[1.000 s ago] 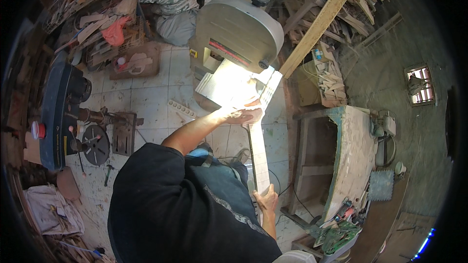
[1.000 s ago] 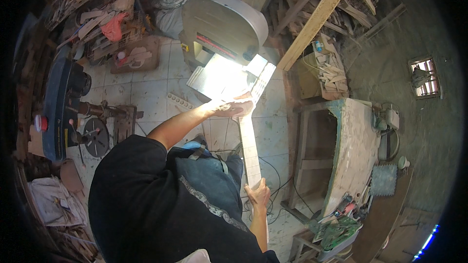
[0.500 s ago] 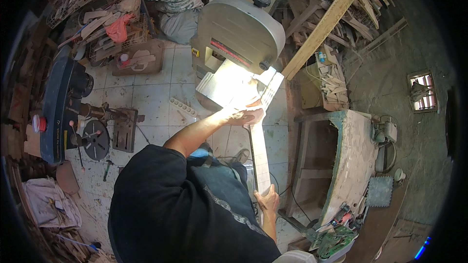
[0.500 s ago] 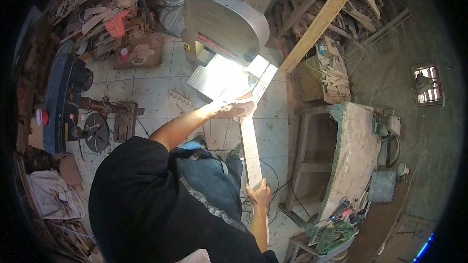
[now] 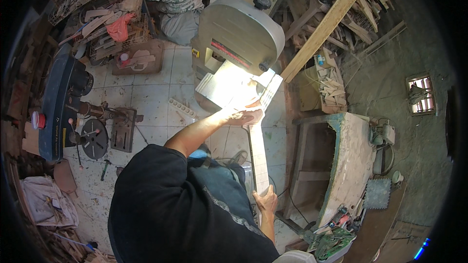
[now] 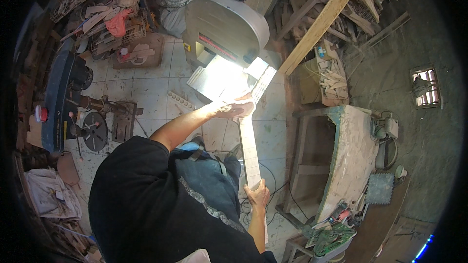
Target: The person uses a band saw to cut a long piece of wood into a specific shape, then moves to a belt sander to smooth the edges and surfaces of the cut piece. The person handles the wood with both hands, adjusting its position against the machines to achieve the desired form.
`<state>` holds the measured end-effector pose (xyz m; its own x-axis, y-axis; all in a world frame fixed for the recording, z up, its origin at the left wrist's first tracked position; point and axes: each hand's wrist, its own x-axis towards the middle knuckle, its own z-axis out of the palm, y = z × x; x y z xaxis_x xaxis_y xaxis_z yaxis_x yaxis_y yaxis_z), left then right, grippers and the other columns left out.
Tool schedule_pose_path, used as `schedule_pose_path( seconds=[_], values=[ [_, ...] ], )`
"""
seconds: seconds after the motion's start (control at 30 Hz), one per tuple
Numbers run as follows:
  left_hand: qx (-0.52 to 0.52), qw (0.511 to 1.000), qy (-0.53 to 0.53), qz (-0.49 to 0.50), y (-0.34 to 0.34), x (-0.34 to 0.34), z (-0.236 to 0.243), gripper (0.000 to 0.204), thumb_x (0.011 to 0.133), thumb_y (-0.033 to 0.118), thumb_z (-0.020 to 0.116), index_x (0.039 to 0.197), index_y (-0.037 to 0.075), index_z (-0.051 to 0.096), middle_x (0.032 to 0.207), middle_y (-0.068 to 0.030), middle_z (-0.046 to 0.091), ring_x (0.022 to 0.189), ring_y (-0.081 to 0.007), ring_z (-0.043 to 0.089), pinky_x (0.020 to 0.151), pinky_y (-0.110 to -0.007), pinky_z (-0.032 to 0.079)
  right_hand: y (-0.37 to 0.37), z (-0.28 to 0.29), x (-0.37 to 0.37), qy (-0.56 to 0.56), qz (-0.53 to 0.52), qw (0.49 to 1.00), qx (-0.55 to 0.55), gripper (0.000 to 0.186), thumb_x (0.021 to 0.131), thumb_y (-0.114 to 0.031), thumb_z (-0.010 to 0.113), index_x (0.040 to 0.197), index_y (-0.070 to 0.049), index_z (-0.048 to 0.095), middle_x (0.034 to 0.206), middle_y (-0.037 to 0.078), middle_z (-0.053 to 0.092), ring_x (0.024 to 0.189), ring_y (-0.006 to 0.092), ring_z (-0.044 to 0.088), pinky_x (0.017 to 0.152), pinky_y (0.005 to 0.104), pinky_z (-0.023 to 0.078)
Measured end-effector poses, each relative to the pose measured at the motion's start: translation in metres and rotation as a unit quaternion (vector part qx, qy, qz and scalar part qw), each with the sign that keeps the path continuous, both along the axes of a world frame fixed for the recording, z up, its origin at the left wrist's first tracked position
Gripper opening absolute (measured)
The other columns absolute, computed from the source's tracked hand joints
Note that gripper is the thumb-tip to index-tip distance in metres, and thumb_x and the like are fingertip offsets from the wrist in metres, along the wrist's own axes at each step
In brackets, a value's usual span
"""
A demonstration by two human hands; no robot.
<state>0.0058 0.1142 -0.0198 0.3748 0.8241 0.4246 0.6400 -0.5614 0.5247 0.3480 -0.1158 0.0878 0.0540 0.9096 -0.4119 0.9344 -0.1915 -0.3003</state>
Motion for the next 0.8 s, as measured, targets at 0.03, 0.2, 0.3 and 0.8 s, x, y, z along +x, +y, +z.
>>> schedule_pose_path(
  seconds=[0.03,0.2,0.3,0.8],
  values=[
    [0.002,1.000,0.004,0.001,0.001,0.000,0.002,0.051,0.102,0.036,0.054,0.150,0.018,0.053,0.153,-0.0121,0.051,0.129,-0.0365,0.056,0.110,-0.044,0.045,0.000,0.000,0.000,0.002,-0.003,1.000,-0.002,0.060,0.070,-0.042,0.083,0.104,-0.001,0.056,0.092,0.032,0.071,0.091,0.0499,0.070,0.083,0.0536,0.054],
    [0.005,1.000,0.009,0.015,0.003,0.002,0.003,0.056,0.099,0.036,0.059,0.152,0.019,0.050,0.156,-0.0118,0.048,0.135,-0.0367,0.051,0.114,-0.046,0.041,0.000,-0.003,0.002,-0.002,-0.002,1.000,0.003,0.059,0.070,-0.041,0.083,0.104,-0.001,0.056,0.093,0.032,0.071,0.091,0.0498,0.070,0.083,0.0535,0.054],
    [-0.006,1.000,-0.005,0.009,0.006,0.003,-0.002,0.057,0.098,0.035,0.060,0.152,0.019,0.049,0.157,-0.0119,0.047,0.138,-0.0364,0.049,0.116,-0.047,0.039,0.000,-0.005,0.003,0.001,-0.004,1.000,0.001,0.059,0.070,-0.041,0.083,0.103,-0.001,0.056,0.094,0.032,0.071,0.090,0.0497,0.070,0.083,0.0536,0.054],
    [-0.007,1.000,0.013,0.009,0.017,0.003,-0.003,0.058,0.098,0.035,0.061,0.152,0.020,0.049,0.158,-0.0121,0.045,0.140,-0.0361,0.046,0.117,-0.048,0.038,0.002,-0.005,0.004,0.007,-0.001,1.000,0.014,0.058,0.070,-0.040,0.084,0.103,-0.002,0.056,0.091,0.031,0.071,0.088,0.0494,0.071,0.081,0.0534,0.055]
  ],
)
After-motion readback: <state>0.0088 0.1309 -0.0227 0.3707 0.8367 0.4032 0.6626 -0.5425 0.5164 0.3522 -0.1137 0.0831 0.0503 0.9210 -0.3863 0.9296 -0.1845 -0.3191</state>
